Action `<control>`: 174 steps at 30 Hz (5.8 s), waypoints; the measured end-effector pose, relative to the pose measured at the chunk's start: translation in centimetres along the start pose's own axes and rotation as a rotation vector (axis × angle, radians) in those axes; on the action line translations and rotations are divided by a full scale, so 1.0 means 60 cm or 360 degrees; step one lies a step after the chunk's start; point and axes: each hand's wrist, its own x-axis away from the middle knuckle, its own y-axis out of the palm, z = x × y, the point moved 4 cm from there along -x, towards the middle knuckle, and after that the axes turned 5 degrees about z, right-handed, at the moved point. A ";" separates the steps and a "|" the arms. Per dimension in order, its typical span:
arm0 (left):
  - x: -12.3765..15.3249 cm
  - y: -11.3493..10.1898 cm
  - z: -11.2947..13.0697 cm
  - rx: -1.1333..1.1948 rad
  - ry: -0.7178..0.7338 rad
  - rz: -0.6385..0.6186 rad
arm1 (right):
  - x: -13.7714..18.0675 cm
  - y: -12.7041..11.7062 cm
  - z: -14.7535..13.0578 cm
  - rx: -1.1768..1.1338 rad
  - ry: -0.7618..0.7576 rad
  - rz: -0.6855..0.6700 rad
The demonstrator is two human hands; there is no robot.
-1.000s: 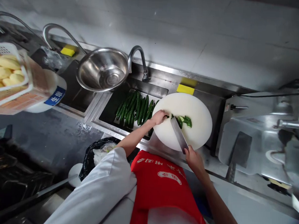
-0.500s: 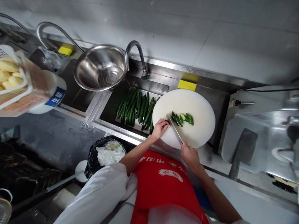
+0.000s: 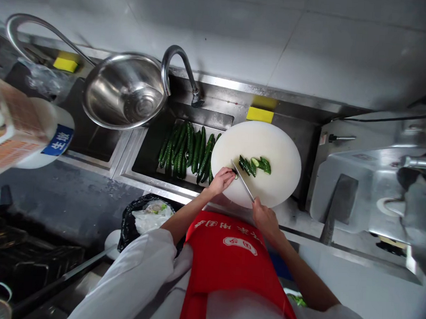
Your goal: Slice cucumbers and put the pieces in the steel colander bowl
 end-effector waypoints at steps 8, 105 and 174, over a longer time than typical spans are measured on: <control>-0.001 0.009 -0.008 -0.0016 -0.0025 -0.0081 | 0.022 -0.022 -0.001 0.0016 -0.0049 -0.0056; 0.010 0.011 -0.028 -0.0139 0.0257 -0.0084 | -0.018 -0.076 0.000 -0.0166 -0.0131 -0.0119; -0.005 -0.005 -0.016 -0.0117 0.0148 0.0117 | 0.002 -0.037 -0.018 -0.0007 -0.0053 -0.0103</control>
